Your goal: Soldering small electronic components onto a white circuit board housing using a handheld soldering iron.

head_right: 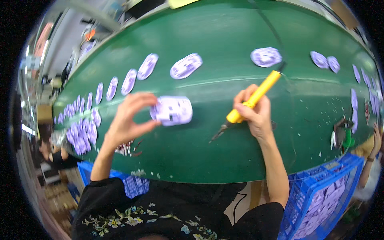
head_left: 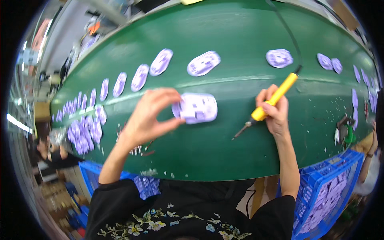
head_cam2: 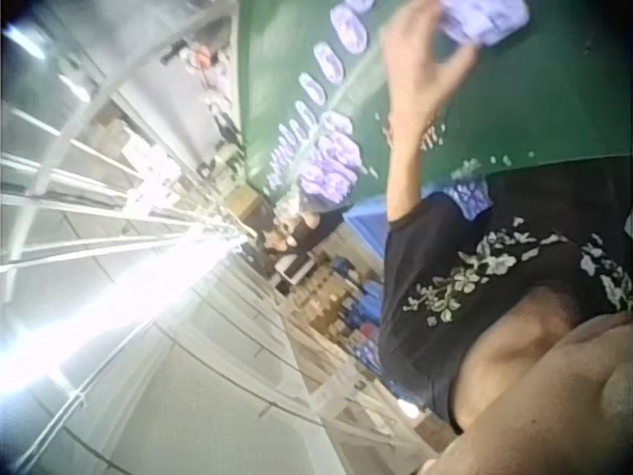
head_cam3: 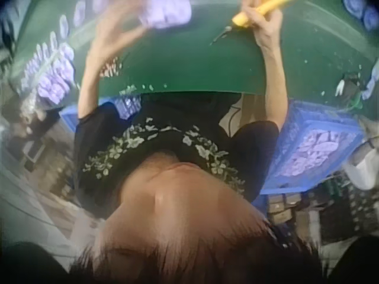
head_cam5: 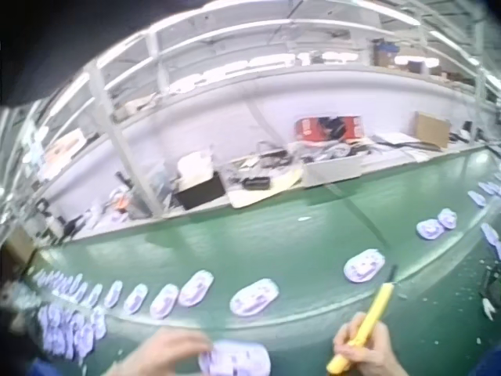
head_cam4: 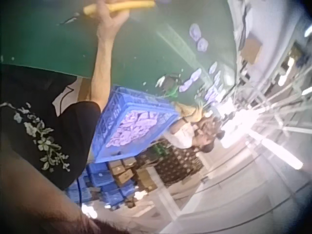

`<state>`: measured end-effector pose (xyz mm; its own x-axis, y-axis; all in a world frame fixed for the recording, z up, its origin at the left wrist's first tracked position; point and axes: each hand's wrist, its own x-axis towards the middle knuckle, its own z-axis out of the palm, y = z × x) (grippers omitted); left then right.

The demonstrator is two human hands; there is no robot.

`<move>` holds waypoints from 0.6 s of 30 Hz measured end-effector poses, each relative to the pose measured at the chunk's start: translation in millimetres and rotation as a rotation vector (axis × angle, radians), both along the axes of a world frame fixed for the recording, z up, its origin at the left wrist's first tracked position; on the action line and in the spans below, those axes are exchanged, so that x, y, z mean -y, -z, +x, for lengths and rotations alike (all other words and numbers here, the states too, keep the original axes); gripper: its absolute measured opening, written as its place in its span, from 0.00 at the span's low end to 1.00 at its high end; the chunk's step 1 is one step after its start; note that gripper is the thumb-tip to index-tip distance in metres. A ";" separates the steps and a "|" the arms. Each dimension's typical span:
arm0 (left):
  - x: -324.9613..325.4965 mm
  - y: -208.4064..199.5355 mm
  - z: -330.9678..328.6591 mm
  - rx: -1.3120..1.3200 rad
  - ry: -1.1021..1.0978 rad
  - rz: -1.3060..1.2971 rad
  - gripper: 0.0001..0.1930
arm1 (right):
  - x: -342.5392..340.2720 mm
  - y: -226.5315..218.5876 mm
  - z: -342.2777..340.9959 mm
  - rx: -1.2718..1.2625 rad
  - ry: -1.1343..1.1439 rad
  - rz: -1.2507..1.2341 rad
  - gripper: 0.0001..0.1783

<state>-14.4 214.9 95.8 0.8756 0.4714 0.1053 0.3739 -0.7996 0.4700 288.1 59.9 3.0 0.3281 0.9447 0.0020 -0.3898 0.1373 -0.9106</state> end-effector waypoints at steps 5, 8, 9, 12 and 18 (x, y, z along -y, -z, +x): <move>77.3 46.5 -59.1 -0.014 -0.152 -0.107 0.24 | 3.6 -14.2 -15.3 0.027 -0.090 -0.007 0.20; 96.1 63.0 -80.2 0.066 -0.332 -0.016 0.26 | 0.1 -13.5 -24.9 0.060 -0.129 -0.019 0.19; 103.1 65.5 -91.1 0.083 -0.445 -0.039 0.26 | 0.5 -14.7 -28.7 0.052 -0.131 -0.022 0.18; 113.2 79.7 -122.3 0.150 -0.802 0.049 0.21 | 1.3 -14.4 -35.5 0.083 -0.118 -0.012 0.17; 126.2 96.8 -133.1 0.013 -0.920 0.112 0.11 | -4.7 -30.5 -72.7 0.190 0.008 -0.040 0.15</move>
